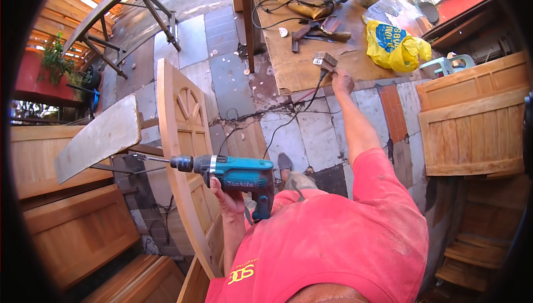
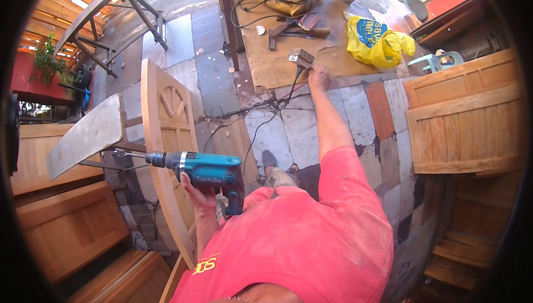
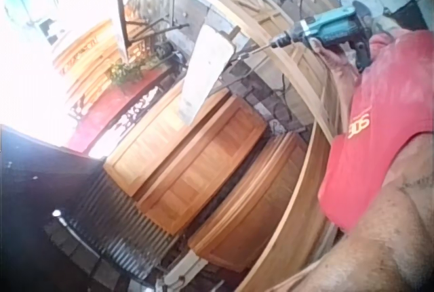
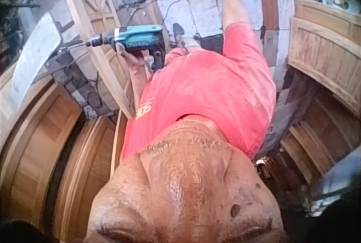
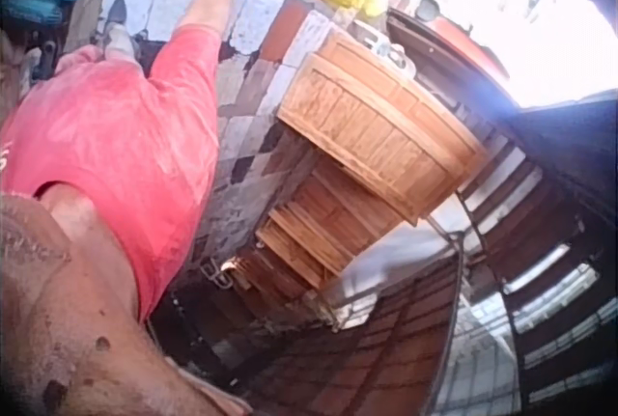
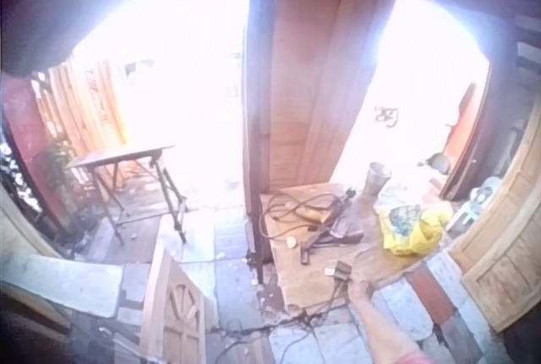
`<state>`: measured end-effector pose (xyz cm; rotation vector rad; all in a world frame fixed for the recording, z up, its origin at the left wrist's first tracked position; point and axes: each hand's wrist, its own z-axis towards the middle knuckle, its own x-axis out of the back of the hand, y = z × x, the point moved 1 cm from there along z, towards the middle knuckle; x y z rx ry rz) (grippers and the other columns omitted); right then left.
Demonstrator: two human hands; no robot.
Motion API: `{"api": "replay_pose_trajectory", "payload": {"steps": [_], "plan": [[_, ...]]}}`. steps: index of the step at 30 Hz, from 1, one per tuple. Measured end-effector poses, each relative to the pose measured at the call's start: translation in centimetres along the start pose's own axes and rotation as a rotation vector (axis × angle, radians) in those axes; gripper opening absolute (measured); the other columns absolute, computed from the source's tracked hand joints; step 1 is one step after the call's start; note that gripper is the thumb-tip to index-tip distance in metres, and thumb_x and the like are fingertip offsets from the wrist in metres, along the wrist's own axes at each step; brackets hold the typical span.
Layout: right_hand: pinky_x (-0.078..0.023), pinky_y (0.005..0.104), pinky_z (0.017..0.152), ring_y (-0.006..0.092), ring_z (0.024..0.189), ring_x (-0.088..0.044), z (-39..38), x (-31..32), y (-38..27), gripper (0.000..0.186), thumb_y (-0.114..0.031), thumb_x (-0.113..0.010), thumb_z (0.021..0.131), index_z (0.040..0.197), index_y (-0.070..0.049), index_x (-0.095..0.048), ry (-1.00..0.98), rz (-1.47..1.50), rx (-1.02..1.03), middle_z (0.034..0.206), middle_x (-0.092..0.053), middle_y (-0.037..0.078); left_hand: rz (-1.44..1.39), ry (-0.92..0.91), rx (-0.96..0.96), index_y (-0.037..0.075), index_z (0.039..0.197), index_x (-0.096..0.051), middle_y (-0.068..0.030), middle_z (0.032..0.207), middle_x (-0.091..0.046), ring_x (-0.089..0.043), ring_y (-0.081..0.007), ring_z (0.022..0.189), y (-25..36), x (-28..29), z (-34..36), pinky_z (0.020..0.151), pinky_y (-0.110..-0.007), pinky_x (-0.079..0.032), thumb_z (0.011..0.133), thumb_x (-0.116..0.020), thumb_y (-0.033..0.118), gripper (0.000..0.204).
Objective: Marking a spot on a wooden door panel and using a power drill to create a hole.
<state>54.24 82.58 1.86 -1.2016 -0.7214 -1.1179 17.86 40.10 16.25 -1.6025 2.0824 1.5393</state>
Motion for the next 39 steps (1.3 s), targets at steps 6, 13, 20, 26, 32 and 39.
{"api": "replay_pose_trajectory", "payload": {"steps": [6,13,20,26,32,39], "plan": [[-0.056,0.0575,0.082,0.0441,0.095,-0.072,2.4,2.2,-1.0,0.020,-0.031,-0.064,0.101,0.108,-0.013,-0.061,-0.081,-0.060,0.011,0.102,-0.075,0.016,0.031,0.005,0.025,0.014,0.143,-0.057,-0.0053,0.132,-0.066,-0.061,-0.0260,0.124,0.0,1.2,-0.8,0.105,-0.048,-0.050,0.090,-0.071,0.071,0.080],[-0.055,0.0582,0.075,0.0452,0.091,-0.072,12.1,9.7,-3.7,0.018,-0.031,-0.064,0.103,0.107,-0.014,-0.059,0.103,-0.028,0.409,0.097,-0.074,0.018,0.012,0.026,-0.006,0.013,0.143,-0.057,-0.0056,0.133,-0.066,-0.061,-0.0263,0.124,-0.3,1.8,-0.9,0.106,-0.048,-0.049,0.089,-0.072,0.072,0.081],[-0.056,0.0549,0.079,0.0421,0.095,-0.074,24.3,18.1,-7.7,0.020,-0.032,-0.063,0.103,0.108,-0.012,-0.063,0.029,-0.292,0.624,0.100,-0.076,0.017,0.035,-0.031,-0.042,0.011,0.146,-0.055,-0.0083,0.136,-0.065,-0.061,-0.0301,0.128,-1.0,1.4,-1.3,0.111,-0.049,-0.047,0.087,-0.072,0.075,0.089],[-0.056,0.0563,0.084,0.0406,0.099,-0.075,27.4,15.6,-10.2,0.027,-0.040,-0.060,0.105,0.109,-0.014,-0.067,0.169,-0.101,0.317,0.110,-0.079,0.015,0.053,-0.013,-0.033,0.010,0.147,-0.054,-0.0092,0.138,-0.065,-0.061,-0.0303,0.129,-2.9,1.2,-1.4,0.110,-0.050,-0.048,0.089,-0.071,0.074,0.088],[-0.056,0.0539,0.082,0.0408,0.097,-0.074,23.2,4.9,-10.7,0.024,-0.039,-0.064,0.103,0.107,-0.016,-0.067,0.098,0.077,0.402,0.100,-0.077,0.017,0.105,-0.019,-0.049,0.008,0.145,-0.056,-0.0113,0.136,-0.066,-0.063,-0.0300,0.127,-4.5,0.7,-1.6,0.109,-0.049,-0.049,0.089,-0.071,0.072,0.086],[-0.057,0.0520,0.077,0.0357,0.094,-0.074,20.5,-1.8,-10.8,0.015,-0.031,-0.065,0.102,0.101,-0.016,-0.064,0.080,0.025,0.602,0.095,-0.076,0.010,0.122,0.015,-0.008,0.007,0.146,-0.054,-0.0085,0.135,-0.065,-0.062,-0.0267,0.125,-5.5,-0.1,-1.8,0.107,-0.047,-0.049,0.083,-0.078,0.071,0.092]]}}
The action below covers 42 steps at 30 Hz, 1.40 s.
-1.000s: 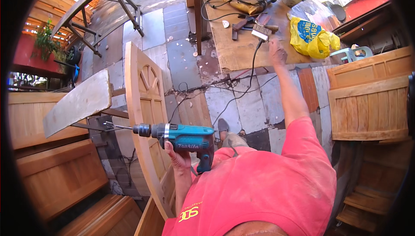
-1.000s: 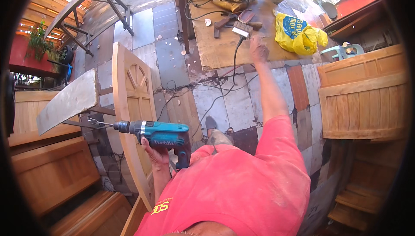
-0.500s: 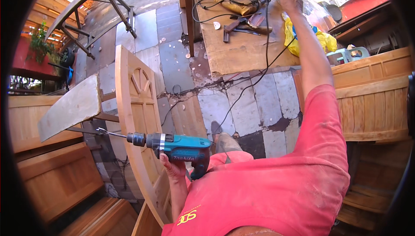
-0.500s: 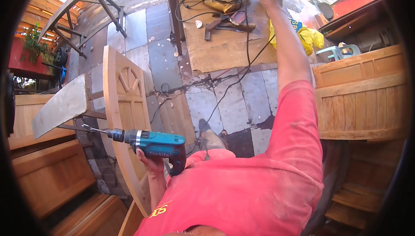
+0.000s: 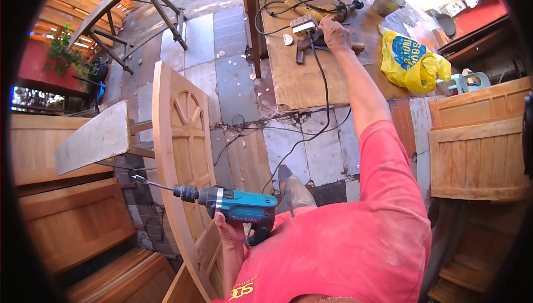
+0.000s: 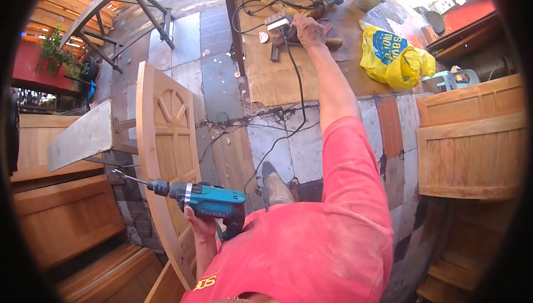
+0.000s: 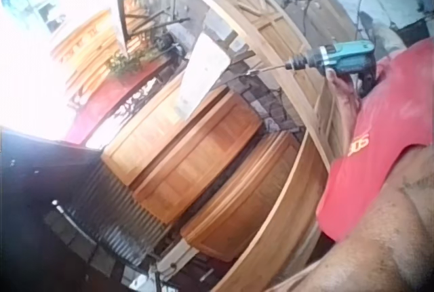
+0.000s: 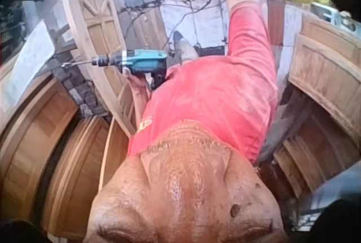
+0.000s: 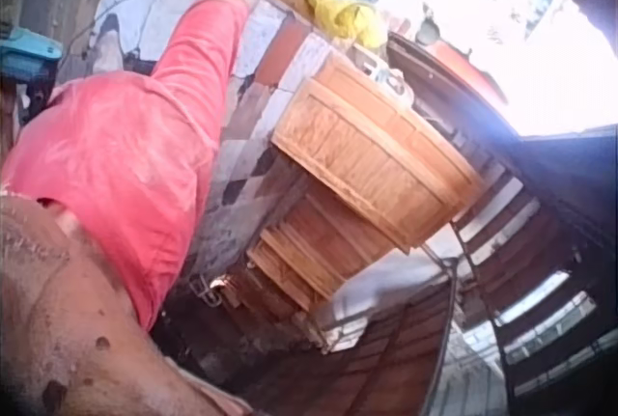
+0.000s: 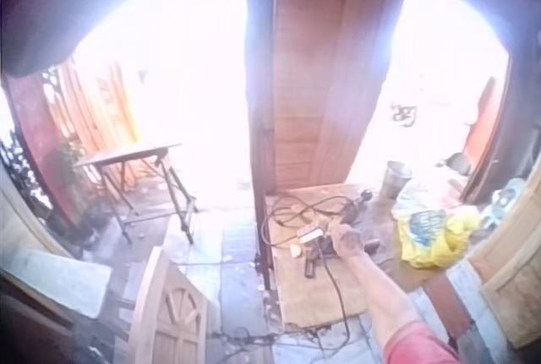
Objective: Marking a spot on a wooden door panel and using a power drill to create a hole.
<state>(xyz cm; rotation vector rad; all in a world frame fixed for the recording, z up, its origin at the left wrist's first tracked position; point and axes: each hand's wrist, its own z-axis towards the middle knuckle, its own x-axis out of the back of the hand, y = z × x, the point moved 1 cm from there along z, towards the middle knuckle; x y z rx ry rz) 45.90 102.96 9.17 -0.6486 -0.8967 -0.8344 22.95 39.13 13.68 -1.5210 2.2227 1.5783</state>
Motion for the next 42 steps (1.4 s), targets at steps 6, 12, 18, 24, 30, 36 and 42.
{"api": "replay_pose_trajectory", "payload": {"steps": [6,12,18,24,30,36,42], "plan": [[-0.049,0.0549,0.100,0.0308,0.109,-0.070,-1.0,-1.9,0.0,0.019,-0.034,-0.072,0.097,0.111,-0.022,-0.075,-0.203,-0.207,-0.228,0.106,-0.076,0.007,-0.015,0.003,-0.005,0.007,0.145,-0.055,-0.0113,0.135,-0.067,-0.064,-0.0290,0.124,-0.4,0.0,0.1,0.108,-0.049,-0.050,0.085,-0.076,0.070,0.090],[-0.044,0.0521,0.109,0.0297,0.120,-0.065,-1.9,0.7,-0.7,0.042,-0.040,-0.079,0.091,0.129,-0.022,-0.076,0.004,-0.146,-0.226,0.121,-0.073,0.002,-0.034,0.012,-0.058,0.007,0.144,-0.056,-0.0134,0.133,-0.068,-0.065,-0.0318,0.124,-0.2,0.9,0.2,0.108,-0.050,-0.051,0.090,-0.073,0.069,0.084],[-0.049,0.0483,0.109,0.0376,0.128,-0.062,-9.1,6.7,-7.9,0.048,-0.021,-0.079,0.094,0.137,-0.005,-0.066,0.442,0.276,0.069,0.133,-0.069,0.017,-0.102,0.042,-0.004,0.010,0.140,-0.057,-0.0050,0.128,-0.067,-0.065,-0.0240,0.118,0.8,1.3,0.4,0.101,-0.044,-0.052,0.082,-0.080,0.069,0.086],[-0.047,0.0414,0.112,0.0228,0.134,-0.059,-27.5,15.3,-27.3,0.075,-0.044,-0.081,0.094,0.153,-0.007,-0.053,-0.486,1.504,-0.180,0.148,-0.062,0.008,-0.133,-0.028,-0.141,0.006,0.136,-0.060,-0.0069,0.125,-0.069,-0.067,-0.0220,0.112,3.0,-0.5,1.2,0.095,-0.040,-0.054,0.085,-0.080,0.061,0.078],[-0.045,0.0515,0.118,0.0324,0.138,-0.056,-31.4,19.3,-37.0,0.115,-0.055,-0.093,0.077,0.164,-0.009,-0.033,-0.934,2.037,-0.641,0.148,-0.055,0.017,-0.093,-0.016,-0.197,0.005,0.138,-0.062,-0.0077,0.129,-0.068,-0.063,-0.0217,0.119,5.8,-0.9,1.1,0.102,-0.041,-0.048,0.085,-0.075,0.072,0.086],[-0.050,0.0568,0.114,0.0376,0.125,-0.066,-31.6,20.6,-41.0,0.102,-0.047,-0.090,0.083,0.160,-0.004,-0.038,-1.288,2.343,-0.630,0.140,-0.062,0.019,-0.069,-0.060,-0.161,0.007,0.134,-0.063,-0.0040,0.112,-0.071,-0.069,-0.0182,0.095,8.9,-0.8,-1.1,0.077,-0.036,-0.053,0.087,-0.076,0.066,0.077],[-0.061,0.0460,0.091,0.0357,0.102,-0.074,-31.5,19.8,-44.2,0.089,-0.055,-0.077,0.080,0.143,0.002,-0.053,-1.298,2.294,-0.709,0.121,-0.072,0.022,0.725,0.155,-0.277,0.002,0.136,-0.062,-0.0140,0.114,-0.069,-0.067,-0.0267,0.104,8.8,12.5,0.0,0.087,-0.043,-0.055,0.089,-0.078,0.067,0.081]]}}
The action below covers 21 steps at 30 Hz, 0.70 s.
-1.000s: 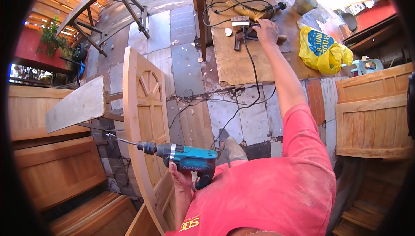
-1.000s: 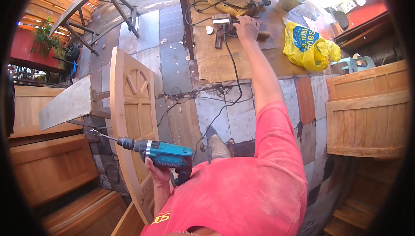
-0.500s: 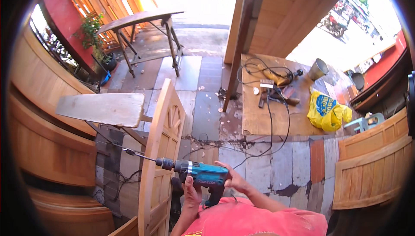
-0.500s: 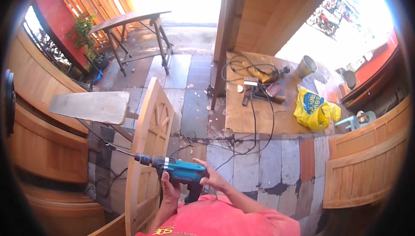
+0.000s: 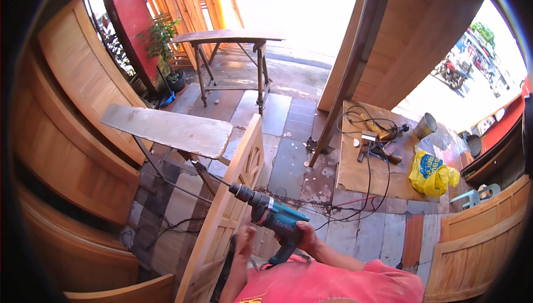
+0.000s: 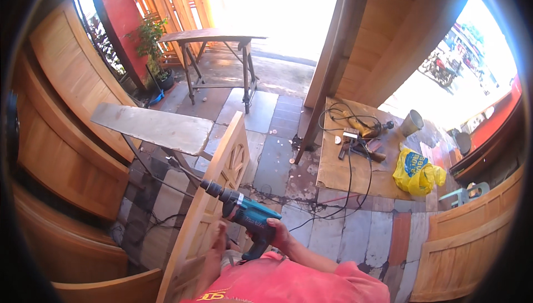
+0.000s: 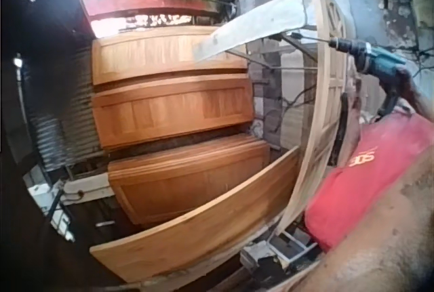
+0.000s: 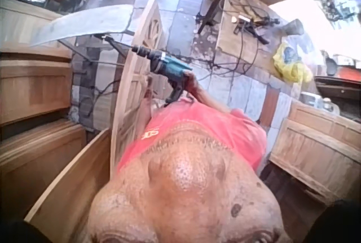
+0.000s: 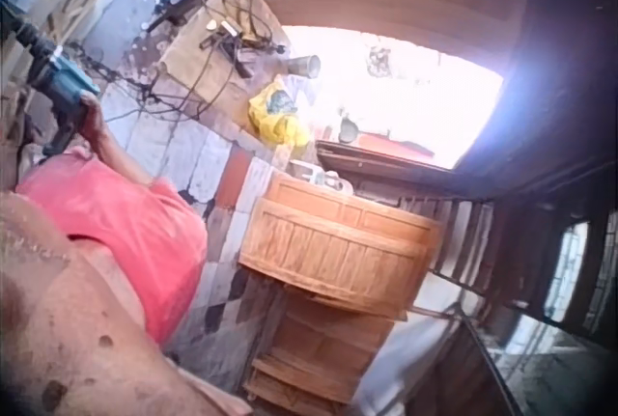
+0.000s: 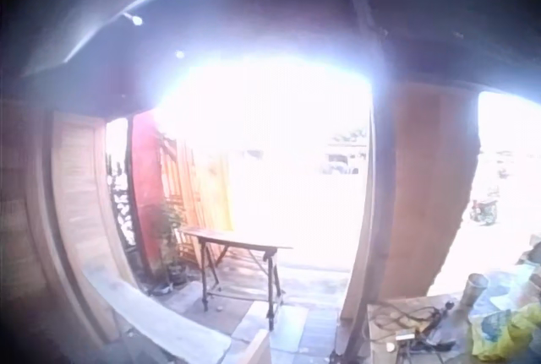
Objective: Marking a spot on a wooden door panel and using a power drill to create a hole.
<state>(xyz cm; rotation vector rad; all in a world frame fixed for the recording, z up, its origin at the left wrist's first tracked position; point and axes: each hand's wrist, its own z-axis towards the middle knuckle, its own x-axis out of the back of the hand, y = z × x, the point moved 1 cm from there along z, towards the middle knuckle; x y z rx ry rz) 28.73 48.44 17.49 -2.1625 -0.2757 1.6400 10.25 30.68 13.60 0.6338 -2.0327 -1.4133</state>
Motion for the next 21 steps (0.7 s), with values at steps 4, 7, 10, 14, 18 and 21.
{"api": "replay_pose_trajectory", "payload": {"steps": [4,7,10,14,18,21], "plan": [[-0.061,0.0440,0.088,0.0342,0.099,-0.075,1.6,-0.1,-0.4,0.090,-0.059,-0.077,0.080,0.142,0.003,-0.054,0.001,0.045,0.025,0.124,-0.071,0.021,0.930,0.965,0.389,0.019,0.168,-0.031,-0.0217,0.173,-0.028,-0.019,-0.0454,0.161,-12.0,11.6,-3.7,0.126,-0.067,-0.020,0.088,-0.082,0.053,0.101],[-0.059,0.0450,0.090,0.0332,0.099,-0.074,1.8,-0.2,-1.2,0.088,-0.058,-0.074,0.082,0.142,0.004,-0.055,0.031,0.009,0.068,0.120,-0.072,0.021,1.082,0.698,0.632,0.025,0.170,-0.027,-0.0182,0.175,-0.021,-0.008,-0.0459,0.163,-19.1,15.0,-6.4,0.126,-0.072,-0.013,0.096,-0.072,0.052,0.091],[-0.060,0.0450,0.088,0.0330,0.099,-0.075,1.9,-0.2,-2.2,0.089,-0.059,-0.074,0.082,0.142,0.004,-0.055,0.044,-0.044,0.091,0.121,-0.072,0.020,0.962,0.756,0.645,0.027,0.169,-0.029,-0.0173,0.177,-0.017,-0.008,-0.0462,0.163,-21.6,16.0,-4.8,0.126,-0.072,-0.012,0.100,-0.066,0.054,0.083],[-0.064,0.0448,0.083,0.0352,0.094,-0.076,2.1,-0.1,-3.5,0.090,-0.058,-0.076,0.082,0.145,0.002,-0.053,0.057,-0.077,0.143,0.124,-0.071,0.023,0.959,0.709,0.689,0.028,0.168,-0.031,-0.0179,0.178,-0.015,-0.007,-0.0462,0.163,-21.7,17.1,-4.1,0.127,-0.071,-0.009,0.104,-0.055,0.060,0.075],[-0.064,0.0453,0.082,0.0352,0.094,-0.076,1.2,0.2,-4.1,0.092,-0.058,-0.077,0.080,0.146,0.001,-0.052,0.085,-0.105,0.139,0.124,-0.071,0.023,0.940,0.734,0.699,0.027,0.167,-0.034,-0.0184,0.178,-0.013,-0.005,-0.0462,0.164,-21.7,18.7,-3.2,0.128,-0.069,-0.006,0.104,-0.045,0.067,0.075],[-0.064,0.0453,0.081,0.0350,0.093,-0.076,0.2,0.3,-4.1,0.093,-0.058,-0.078,0.079,0.147,0.000,-0.052,0.086,-0.103,0.123,0.124,-0.071,0.022,0.914,0.724,0.739,0.027,0.167,-0.034,-0.0182,0.179,-0.010,-0.003,-0.0463,0.164,-21.7,19.4,-2.8,0.128,-0.068,-0.005,0.104,-0.040,0.072,0.078]]}}
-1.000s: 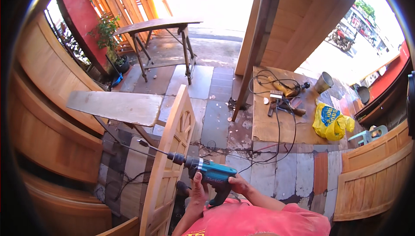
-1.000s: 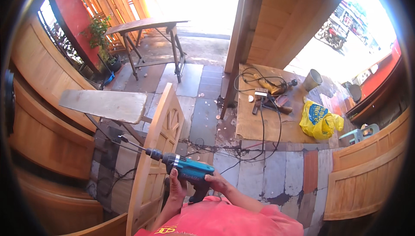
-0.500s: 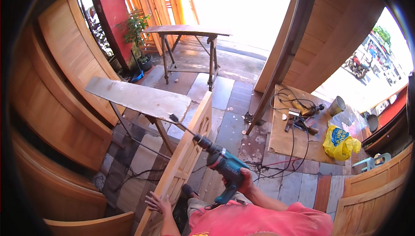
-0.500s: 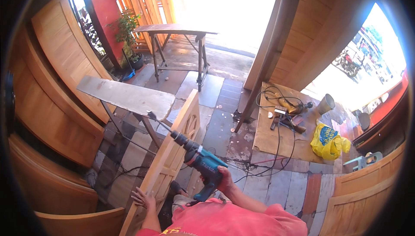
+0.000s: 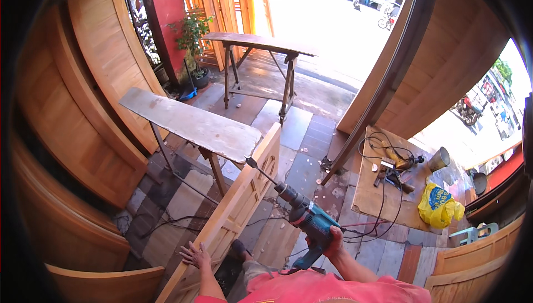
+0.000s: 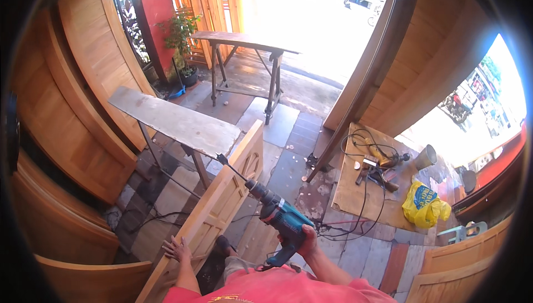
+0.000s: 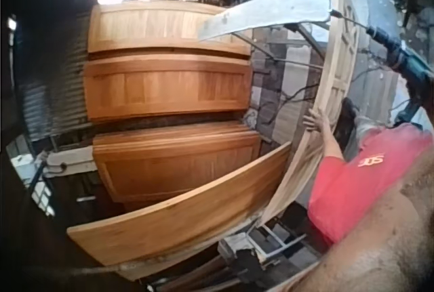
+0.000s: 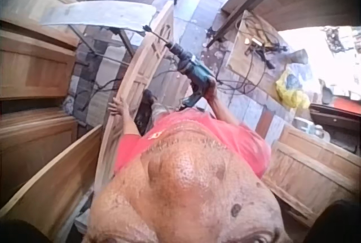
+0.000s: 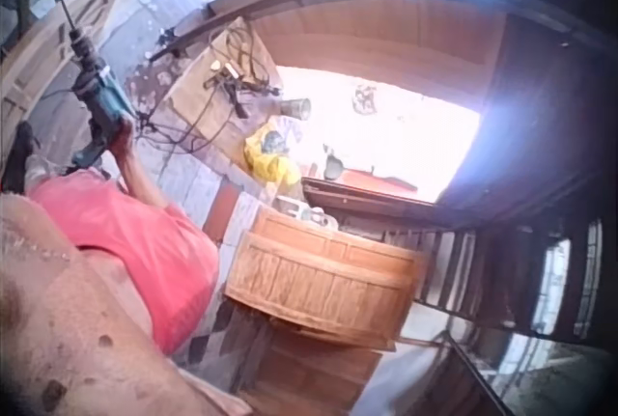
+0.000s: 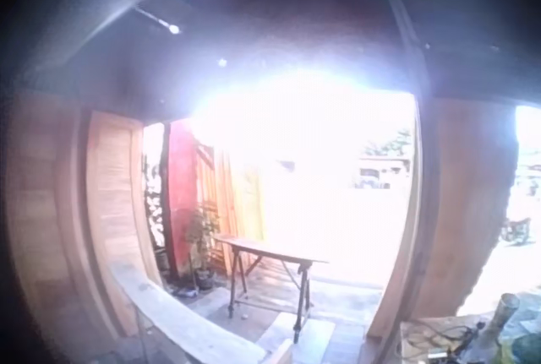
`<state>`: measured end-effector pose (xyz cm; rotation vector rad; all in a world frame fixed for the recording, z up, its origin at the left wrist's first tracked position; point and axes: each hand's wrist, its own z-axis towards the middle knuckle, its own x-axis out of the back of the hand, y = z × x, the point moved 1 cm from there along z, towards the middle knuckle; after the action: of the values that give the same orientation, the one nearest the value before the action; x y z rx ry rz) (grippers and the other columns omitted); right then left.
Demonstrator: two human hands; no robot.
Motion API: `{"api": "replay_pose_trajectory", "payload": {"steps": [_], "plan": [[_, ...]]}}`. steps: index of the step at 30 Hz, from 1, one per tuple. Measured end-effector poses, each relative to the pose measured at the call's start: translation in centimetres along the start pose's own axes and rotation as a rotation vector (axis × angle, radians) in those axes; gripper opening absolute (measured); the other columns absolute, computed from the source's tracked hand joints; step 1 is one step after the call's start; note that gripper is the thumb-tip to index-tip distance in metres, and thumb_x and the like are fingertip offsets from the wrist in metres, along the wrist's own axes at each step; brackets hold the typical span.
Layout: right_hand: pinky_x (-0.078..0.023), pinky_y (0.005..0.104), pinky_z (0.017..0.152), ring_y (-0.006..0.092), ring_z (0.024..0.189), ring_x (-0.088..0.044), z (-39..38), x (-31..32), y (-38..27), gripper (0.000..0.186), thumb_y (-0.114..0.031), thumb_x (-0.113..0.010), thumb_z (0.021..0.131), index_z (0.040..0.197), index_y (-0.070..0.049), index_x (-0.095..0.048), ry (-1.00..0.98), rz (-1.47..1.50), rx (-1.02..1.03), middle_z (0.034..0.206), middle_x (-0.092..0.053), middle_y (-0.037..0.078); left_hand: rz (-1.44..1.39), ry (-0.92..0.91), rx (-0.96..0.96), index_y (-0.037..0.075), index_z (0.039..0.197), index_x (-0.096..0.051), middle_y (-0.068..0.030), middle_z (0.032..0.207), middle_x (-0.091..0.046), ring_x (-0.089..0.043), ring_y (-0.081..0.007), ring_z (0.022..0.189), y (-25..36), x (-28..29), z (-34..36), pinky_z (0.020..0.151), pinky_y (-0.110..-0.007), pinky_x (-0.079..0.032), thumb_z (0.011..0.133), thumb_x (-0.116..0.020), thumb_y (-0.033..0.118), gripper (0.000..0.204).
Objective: Marking a spot on a wooden door panel and using a power drill to create a hole.
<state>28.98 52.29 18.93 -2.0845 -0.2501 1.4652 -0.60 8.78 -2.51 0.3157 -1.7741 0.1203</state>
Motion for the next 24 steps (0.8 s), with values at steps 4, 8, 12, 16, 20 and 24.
{"api": "replay_pose_trajectory", "payload": {"steps": [4,8,12,16,20,24], "plan": [[-0.064,0.0452,0.081,0.0354,0.093,-0.077,-1.0,0.5,-0.3,0.091,-0.056,-0.079,0.078,0.143,0.003,-0.054,0.025,0.004,-0.004,0.120,-0.072,0.020,-0.006,-0.029,0.025,0.027,0.169,-0.032,-0.0184,0.179,-0.008,-0.002,-0.0463,0.164,0.3,0.3,0.0,0.128,-0.067,-0.002,0.103,-0.036,0.074,0.081],[-0.064,0.0454,0.081,0.0358,0.094,-0.077,-2.3,1.4,-0.8,0.092,-0.058,-0.077,0.080,0.147,0.000,-0.051,0.022,-0.020,-0.013,0.124,-0.071,0.021,-0.001,-0.058,0.030,0.028,0.171,-0.027,-0.0185,0.180,-0.004,0.001,-0.0462,0.164,0.5,0.8,-0.1,0.129,-0.066,0.000,0.104,-0.035,0.074,0.082],[-0.064,0.0457,0.081,0.0359,0.094,-0.077,-3.5,2.4,-1.7,0.090,-0.057,-0.077,0.081,0.146,0.000,-0.052,0.007,-0.031,-0.004,0.123,-0.072,0.021,-0.001,-0.106,0.040,0.028,0.172,-0.023,-0.0184,0.180,0.001,0.005,-0.0456,0.164,0.7,1.1,0.0,0.129,-0.065,0.002,0.104,-0.034,0.075,0.083],[-0.064,0.0462,0.081,0.0365,0.093,-0.077,-3.6,2.5,-2.3,0.089,-0.055,-0.078,0.081,0.147,0.000,-0.051,-0.004,-0.036,-0.023,0.123,-0.072,0.021,0.002,-0.143,0.043,0.029,0.172,-0.020,-0.0183,0.180,0.004,0.006,-0.0462,0.164,0.8,1.8,0.0,0.129,-0.065,0.002,0.104,-0.034,0.076,0.084],[-0.064,0.0465,0.080,0.0373,0.092,-0.077,-3.2,1.7,-2.6,0.090,-0.053,-0.079,0.080,0.147,-0.001,-0.051,-0.006,-0.060,-0.029,0.122,-0.071,0.022,-0.001,-0.188,0.056,0.029,0.173,-0.018,-0.0187,0.180,0.006,0.008,-0.0464,0.164,1.1,2.6,-0.2,0.129,-0.065,0.003,0.103,-0.033,0.076,0.086],[-0.064,0.0465,0.079,0.0375,0.091,-0.076,-2.3,-0.3,-1.9,0.090,-0.053,-0.079,0.079,0.147,-0.001,-0.051,-0.004,-0.073,0.008,0.122,-0.071,0.022,-0.006,-0.188,0.048,0.029,0.173,-0.016,-0.0192,0.180,0.008,0.010,-0.0466,0.164,1.3,3.0,-0.4,0.129,-0.065,0.003,0.103,-0.033,0.076,0.086]]}}
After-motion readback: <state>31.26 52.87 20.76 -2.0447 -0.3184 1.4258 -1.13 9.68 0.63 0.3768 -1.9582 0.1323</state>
